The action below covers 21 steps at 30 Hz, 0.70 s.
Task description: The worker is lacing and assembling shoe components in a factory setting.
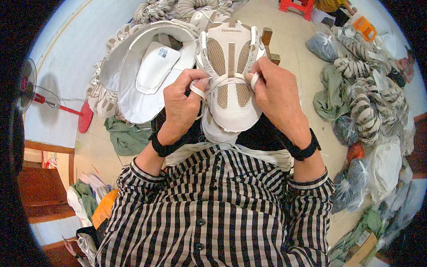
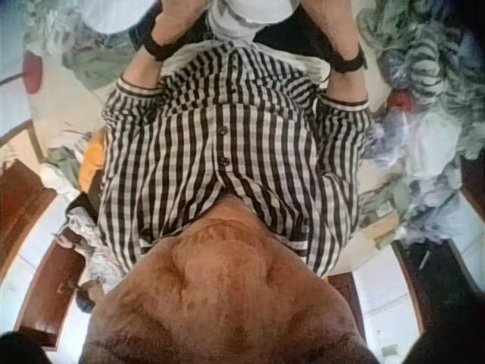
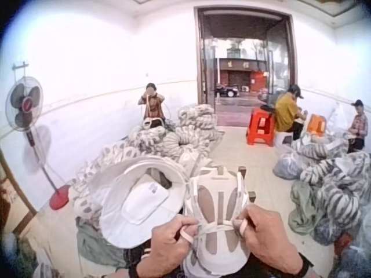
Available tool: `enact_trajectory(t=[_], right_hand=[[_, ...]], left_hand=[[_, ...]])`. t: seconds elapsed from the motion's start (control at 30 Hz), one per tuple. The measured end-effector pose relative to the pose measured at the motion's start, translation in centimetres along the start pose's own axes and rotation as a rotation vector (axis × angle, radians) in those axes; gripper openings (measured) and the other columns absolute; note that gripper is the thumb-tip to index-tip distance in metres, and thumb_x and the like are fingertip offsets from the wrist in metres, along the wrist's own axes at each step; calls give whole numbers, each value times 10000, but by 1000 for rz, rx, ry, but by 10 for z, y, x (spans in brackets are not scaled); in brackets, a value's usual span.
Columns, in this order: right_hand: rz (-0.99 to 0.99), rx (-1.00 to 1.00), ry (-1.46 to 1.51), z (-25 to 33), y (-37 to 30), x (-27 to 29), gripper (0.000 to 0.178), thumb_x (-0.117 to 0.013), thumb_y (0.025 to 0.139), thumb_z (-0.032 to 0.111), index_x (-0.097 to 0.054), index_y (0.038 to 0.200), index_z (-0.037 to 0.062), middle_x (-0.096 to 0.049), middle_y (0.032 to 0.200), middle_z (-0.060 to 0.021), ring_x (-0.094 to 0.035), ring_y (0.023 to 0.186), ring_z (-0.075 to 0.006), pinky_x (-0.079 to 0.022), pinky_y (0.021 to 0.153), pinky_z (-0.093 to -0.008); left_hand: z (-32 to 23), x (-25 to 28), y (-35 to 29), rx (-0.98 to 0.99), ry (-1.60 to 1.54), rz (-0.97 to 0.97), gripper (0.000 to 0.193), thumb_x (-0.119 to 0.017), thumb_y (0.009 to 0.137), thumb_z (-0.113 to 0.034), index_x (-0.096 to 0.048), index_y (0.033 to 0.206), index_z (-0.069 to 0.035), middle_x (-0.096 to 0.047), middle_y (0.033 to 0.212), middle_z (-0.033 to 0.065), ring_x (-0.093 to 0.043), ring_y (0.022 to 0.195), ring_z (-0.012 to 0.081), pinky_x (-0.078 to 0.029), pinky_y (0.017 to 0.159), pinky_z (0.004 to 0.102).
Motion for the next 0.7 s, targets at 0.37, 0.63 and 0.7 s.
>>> enact_trajectory(t=[0.37, 0.63, 0.7], right_hand=[[-33, -155, 263, -21, -6, -7, 132, -632, 832, 115, -553, 814, 11, -564, 616, -81, -508, 552, -144, -410, 527, -292], [-22, -132, 242, -19, -7, -6, 141, -632, 830, 127, -555, 814, 11, -561, 617, -92, -509, 548, -161, -408, 525, -300], [-22, -131, 246, -18, -6, -5, 142, -633, 827, 129, -554, 814, 12, -559, 615, -93, -509, 545, -167, -407, 524, -305]], left_hand=[[-16, 1, 4, -101, 27, 8, 142, -613, 836, -41, -616, 977, -24, -654, 809, 61, -563, 657, 101, -459, 625, 236], [-20, -3, 4, -61, 103, 48, 192, -615, 827, -50, -603, 1019, -61, -640, 706, 83, -560, 580, 144, -446, 562, 262], [-20, -3, 5, -50, 100, 50, 199, -614, 826, -48, -601, 1023, -67, -637, 702, 85, -560, 574, 144, -444, 556, 267]])
Point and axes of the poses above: each hand's wrist, its own y-axis towards the middle knuckle, its own x-axis out of the back of the hand, z = x × y, the point moved 8 cm from there along y, towards the middle knuckle
